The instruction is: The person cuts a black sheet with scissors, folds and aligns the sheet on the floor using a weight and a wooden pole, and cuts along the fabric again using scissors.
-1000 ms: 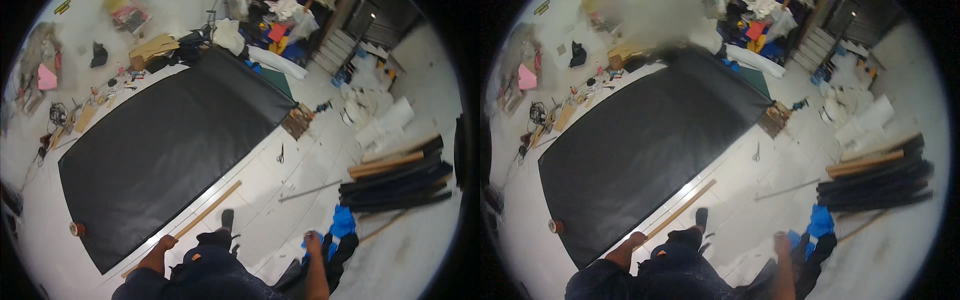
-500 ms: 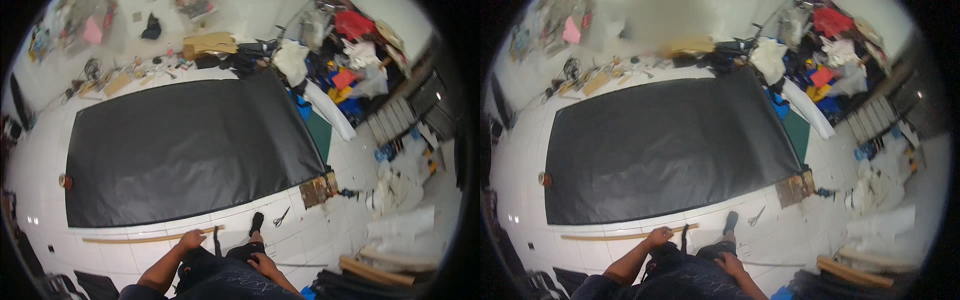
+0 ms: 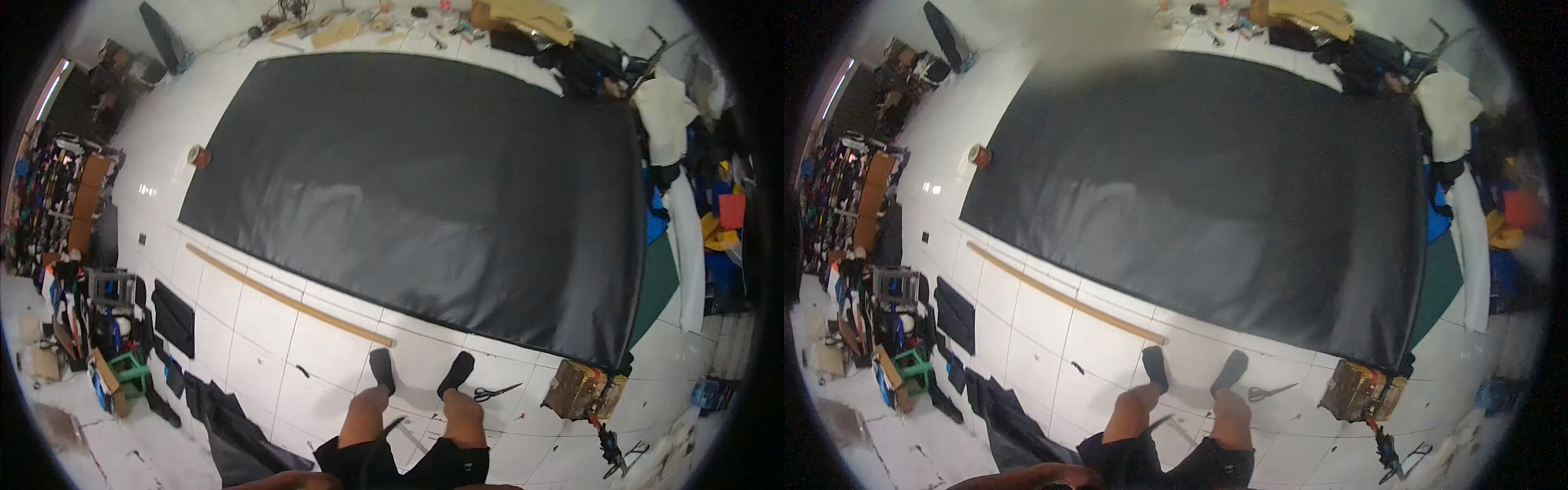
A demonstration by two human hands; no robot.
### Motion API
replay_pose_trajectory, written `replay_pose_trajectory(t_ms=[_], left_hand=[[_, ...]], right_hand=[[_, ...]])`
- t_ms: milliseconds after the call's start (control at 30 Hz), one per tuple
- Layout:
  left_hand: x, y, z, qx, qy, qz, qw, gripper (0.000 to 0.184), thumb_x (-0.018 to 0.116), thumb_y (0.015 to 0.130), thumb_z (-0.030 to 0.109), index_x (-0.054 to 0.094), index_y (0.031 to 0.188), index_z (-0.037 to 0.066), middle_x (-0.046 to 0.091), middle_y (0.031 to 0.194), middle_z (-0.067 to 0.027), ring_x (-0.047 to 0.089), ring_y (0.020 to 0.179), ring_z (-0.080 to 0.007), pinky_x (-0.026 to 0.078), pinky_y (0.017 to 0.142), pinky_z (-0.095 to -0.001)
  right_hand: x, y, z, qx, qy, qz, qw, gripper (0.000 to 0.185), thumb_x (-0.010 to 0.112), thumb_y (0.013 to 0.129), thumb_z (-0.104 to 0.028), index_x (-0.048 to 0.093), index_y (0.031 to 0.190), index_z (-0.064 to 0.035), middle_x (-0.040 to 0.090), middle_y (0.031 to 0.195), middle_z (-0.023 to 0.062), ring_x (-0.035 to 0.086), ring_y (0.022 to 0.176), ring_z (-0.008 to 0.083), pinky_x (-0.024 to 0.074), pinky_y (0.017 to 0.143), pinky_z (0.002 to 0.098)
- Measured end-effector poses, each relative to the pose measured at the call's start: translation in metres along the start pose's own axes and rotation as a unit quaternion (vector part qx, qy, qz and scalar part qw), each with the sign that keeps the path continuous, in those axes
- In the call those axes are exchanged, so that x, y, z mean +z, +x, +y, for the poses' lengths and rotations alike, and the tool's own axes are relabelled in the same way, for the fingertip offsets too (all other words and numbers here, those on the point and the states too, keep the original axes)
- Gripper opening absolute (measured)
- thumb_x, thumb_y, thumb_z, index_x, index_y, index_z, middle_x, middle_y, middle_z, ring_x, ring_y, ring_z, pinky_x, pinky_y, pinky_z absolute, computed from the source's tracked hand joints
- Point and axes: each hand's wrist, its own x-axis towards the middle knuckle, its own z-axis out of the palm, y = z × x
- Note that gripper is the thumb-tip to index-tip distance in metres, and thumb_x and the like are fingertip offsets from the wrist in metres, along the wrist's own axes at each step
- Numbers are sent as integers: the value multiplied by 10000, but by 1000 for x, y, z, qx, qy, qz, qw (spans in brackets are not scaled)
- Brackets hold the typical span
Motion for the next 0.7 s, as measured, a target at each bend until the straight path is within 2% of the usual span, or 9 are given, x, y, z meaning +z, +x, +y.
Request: replay_pose_trajectory(t_ms=[167, 267, 333, 367, 433, 500, 533, 633, 700], left_hand=[[6, 77, 10, -26, -66, 2, 997, 316, 598, 833, 244, 614, 1014, -14, 630, 1018, -209, 610, 974, -367, 477, 858, -454], [-54, 160, -2, -30, -10, 62, 998, 331, 617, 826, 253, 599, 1022, -13, 618, 1025, -210, 597, 979, -375, 470, 854, -453], [-145, 205, 10, -60, 58, 221, 972, 343, 629, 821, 259, 590, 1027, -13, 609, 1029, -211, 589, 982, -381, 466, 851, -452], [-192, 213, 20, -64, 76, 338, 936, 350, 635, 819, 262, 585, 1029, -13, 605, 1031, -212, 585, 983, -384, 463, 850, -451], [-264, 209, 38, -77, 118, 531, 835, 372, 629, 834, 272, 565, 1065, -12, 596, 1039, -217, 578, 988, -396, 458, 855, -463], [-281, 220, 10, -67, 6, 451, 890, 424, 637, 856, 304, 561, 1130, -12, 600, 1036, -216, 586, 993, -379, 456, 868, -467], [-276, 217, -10, -43, -24, 343, 938, 501, 624, 886, 336, 519, 1252, 9, 596, 1107, -221, 573, 1054, -383, 454, 910, -450], [-267, 210, -33, 46, 82, 372, 924, 501, 566, 915, 338, 472, 1281, 9, 589, 1057, -209, 597, 957, -355, 465, 849, -450], [-269, 204, -46, 1, 113, 406, 907, 515, 560, 920, 338, 457, 1305, 11, 586, 1078, -211, 589, 969, -369, 461, 859, -451]], right_hand=[[-105, 111, -18, -3, -91, -135, 987, 499, 558, 884, -388, 519, 1254, -57, 614, 1143, 194, 604, 1021, 312, 488, 875, 444], [-187, 235, -37, -32, -200, -90, 975, 418, 583, 856, -305, 548, 1184, -49, 632, 1089, 196, 605, 1019, 350, 488, 858, 461], [-244, 328, -47, -48, -291, 17, 955, 365, 600, 838, -249, 567, 1138, -43, 644, 1052, 197, 605, 1018, 375, 487, 846, 472], [-265, 382, -37, -129, -342, 106, 925, 404, 604, 859, -309, 548, 1168, -57, 627, 1100, 179, 597, 1053, 358, 484, 869, 475], [-292, 464, -50, -116, -427, 178, 879, 452, 626, 866, -413, 540, 1180, -99, 598, 1085, 145, 587, 1047, 340, 482, 855, 480], [-299, 540, -52, -153, -437, 192, 865, 547, 642, 841, -464, 514, 1236, -107, 589, 1105, 153, 581, 1057, 340, 479, 861, 480], [-297, 568, -51, -174, -438, 196, 860, 644, 657, 815, -515, 489, 1291, -116, 581, 1125, 161, 574, 1066, 340, 477, 868, 480], [-269, 619, -47, -243, -415, 273, 833, 846, 693, 745, -589, 409, 1395, -126, 553, 1141, 169, 564, 1068, 342, 478, 872, 474], [-254, 653, -47, -270, -433, 282, 812, 989, 703, 698, -646, 324, 1457, -136, 530, 1132, 171, 559, 1053, 338, 477, 879, 461]])
